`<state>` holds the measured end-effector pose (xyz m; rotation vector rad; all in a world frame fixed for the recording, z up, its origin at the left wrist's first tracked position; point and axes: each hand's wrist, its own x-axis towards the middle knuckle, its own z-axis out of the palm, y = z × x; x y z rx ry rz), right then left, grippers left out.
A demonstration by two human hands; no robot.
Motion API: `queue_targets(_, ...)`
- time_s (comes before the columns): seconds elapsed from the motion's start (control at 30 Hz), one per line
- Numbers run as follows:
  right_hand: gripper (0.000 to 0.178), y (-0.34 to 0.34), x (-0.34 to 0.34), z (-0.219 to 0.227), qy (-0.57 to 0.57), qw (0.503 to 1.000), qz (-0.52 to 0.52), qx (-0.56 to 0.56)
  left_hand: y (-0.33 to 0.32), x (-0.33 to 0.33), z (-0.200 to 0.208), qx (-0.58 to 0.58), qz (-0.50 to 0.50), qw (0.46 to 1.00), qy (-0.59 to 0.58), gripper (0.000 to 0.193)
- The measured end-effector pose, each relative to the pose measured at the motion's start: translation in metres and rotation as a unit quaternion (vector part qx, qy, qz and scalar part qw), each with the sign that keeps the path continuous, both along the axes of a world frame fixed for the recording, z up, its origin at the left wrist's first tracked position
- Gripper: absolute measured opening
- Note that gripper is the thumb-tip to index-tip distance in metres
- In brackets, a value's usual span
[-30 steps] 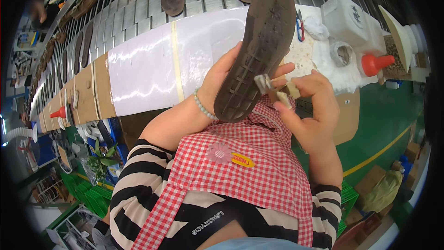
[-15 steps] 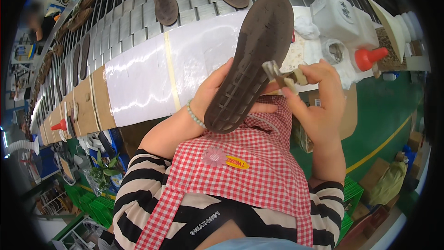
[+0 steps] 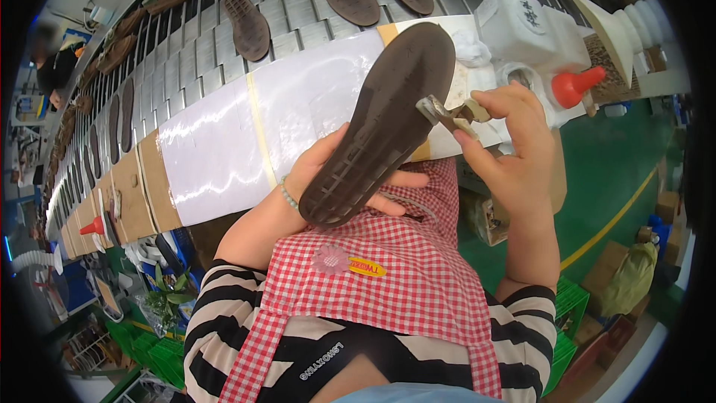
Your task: Applying adhesive to the bottom of shoe soles using a brush at a manufacturing station.
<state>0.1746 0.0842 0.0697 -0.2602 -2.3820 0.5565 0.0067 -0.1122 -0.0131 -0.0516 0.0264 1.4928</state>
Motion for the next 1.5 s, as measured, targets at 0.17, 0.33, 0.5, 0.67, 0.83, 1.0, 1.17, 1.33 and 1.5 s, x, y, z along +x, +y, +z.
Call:
queue_targets(0.17,0.042,0.015,-0.001,0.004,-0.029,0.997,-0.074,-0.006,0.005,-0.003,-0.011,0.046,-0.05,0.997,-0.029,0.065)
queue_targets(0.33,0.043,0.063,0.019,0.007,0.018,0.981,-0.15,0.119,0.019,-0.021,-0.012,0.024,0.156,0.958,0.24,0.064)
queue_targets(0.5,0.038,0.113,0.043,-0.022,-0.055,0.957,-0.246,0.145,0.019,-0.061,-0.02,-0.02,0.309,0.935,0.176,0.056)
queue_targets(0.67,0.036,0.131,0.042,-0.049,-0.106,0.947,-0.23,0.198,-0.005,-0.073,-0.035,-0.009,0.316,0.946,0.07,0.056)
queue_targets(0.83,0.038,0.133,0.034,-0.061,-0.124,0.942,-0.222,0.22,-0.04,-0.073,-0.037,0.021,0.24,0.965,0.105,0.058)
queue_targets(1.0,0.037,0.126,0.039,-0.048,-0.133,0.954,-0.215,0.163,-0.066,-0.072,-0.035,-0.001,0.217,0.961,0.17,0.06)
queue_targets(1.17,0.037,0.131,0.06,-0.048,-0.155,0.948,-0.274,0.044,-0.048,-0.076,-0.037,0.023,0.324,0.943,0.072,0.046)
queue_targets(1.33,0.04,0.138,0.076,-0.047,-0.117,0.94,-0.298,-0.118,-0.032,-0.085,-0.073,0.078,0.353,0.931,0.057,0.057)
queue_targets(1.5,0.037,0.157,0.117,-0.059,0.074,0.901,-0.239,-0.354,-0.054,-0.061,-0.046,-0.118,0.215,0.964,0.099,0.07)
